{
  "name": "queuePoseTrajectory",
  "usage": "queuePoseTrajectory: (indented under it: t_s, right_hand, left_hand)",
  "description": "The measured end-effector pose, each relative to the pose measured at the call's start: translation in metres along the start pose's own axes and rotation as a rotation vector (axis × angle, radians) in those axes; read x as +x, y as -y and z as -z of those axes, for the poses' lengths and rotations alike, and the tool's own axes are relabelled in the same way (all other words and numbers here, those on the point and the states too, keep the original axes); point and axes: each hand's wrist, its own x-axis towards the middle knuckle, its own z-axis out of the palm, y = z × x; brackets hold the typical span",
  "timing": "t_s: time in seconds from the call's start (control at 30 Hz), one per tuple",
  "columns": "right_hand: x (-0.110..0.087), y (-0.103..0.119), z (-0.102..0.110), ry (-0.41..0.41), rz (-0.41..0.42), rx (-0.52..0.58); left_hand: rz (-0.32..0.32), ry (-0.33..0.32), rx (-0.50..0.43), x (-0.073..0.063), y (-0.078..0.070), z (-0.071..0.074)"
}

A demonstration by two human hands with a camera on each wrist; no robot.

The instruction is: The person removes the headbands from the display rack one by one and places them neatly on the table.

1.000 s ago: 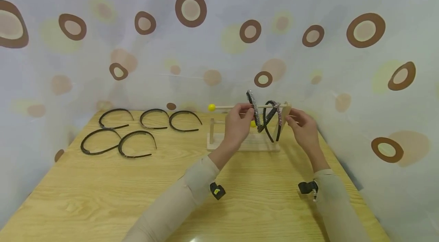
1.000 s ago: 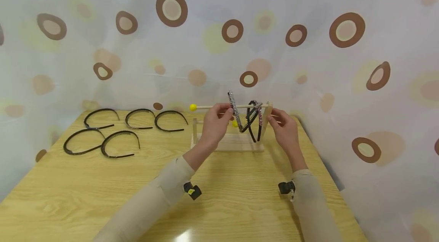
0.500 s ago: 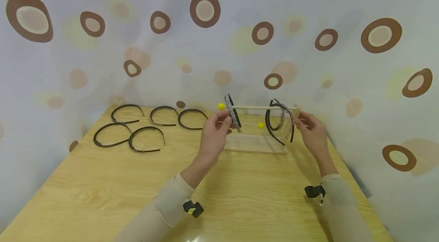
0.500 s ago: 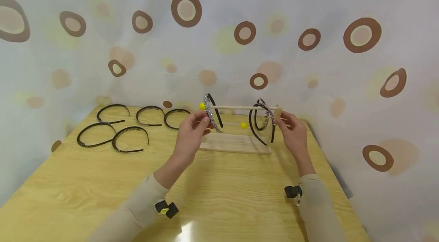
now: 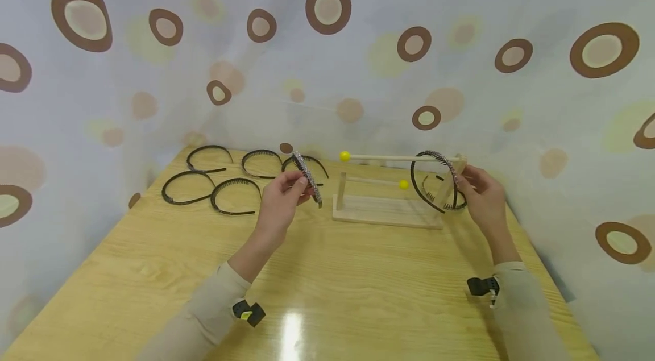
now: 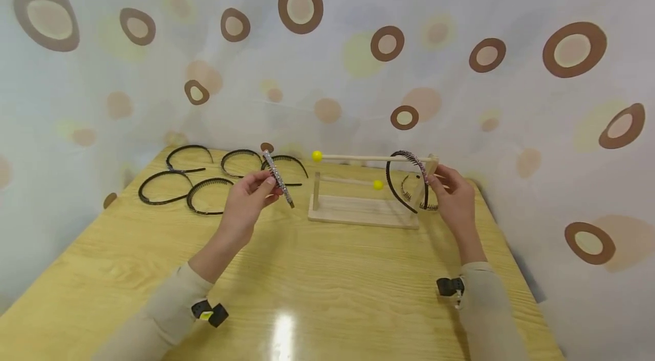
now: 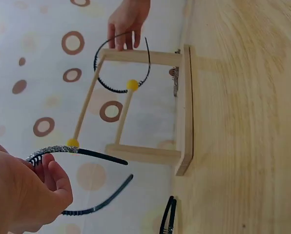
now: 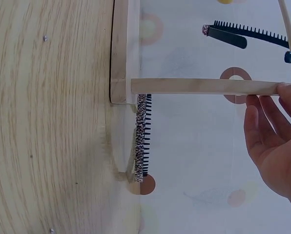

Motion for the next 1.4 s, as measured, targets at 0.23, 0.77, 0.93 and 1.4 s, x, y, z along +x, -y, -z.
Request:
queuePoseTrajectory:
  t_s: [0.23, 0.77, 0.93, 1.4]
  right_hand:
    - [0.0, -0.001, 0.003, 0.009, -0.022, -0.001]
    - [0.0, 0.003, 0.0, -0.07, -0.048, -0.069]
    - [0.002, 0.001, 0.0, -0.074, -0.05, -0.054]
    - [0.002, 0.0, 0.0, -0.057, -0.063, -0.046]
  left_hand:
    - [0.131, -0.011, 0.058, 0.007, 0.014, 0.027]
    - [0.466, 0.033, -0.175, 0.02, 0.028, 0.052]
    - [0.418, 0.181, -0.065, 0.022, 0.024, 0.057]
    - [-0.455, 0.853, 1.469, 0.04, 0.045, 0.098]
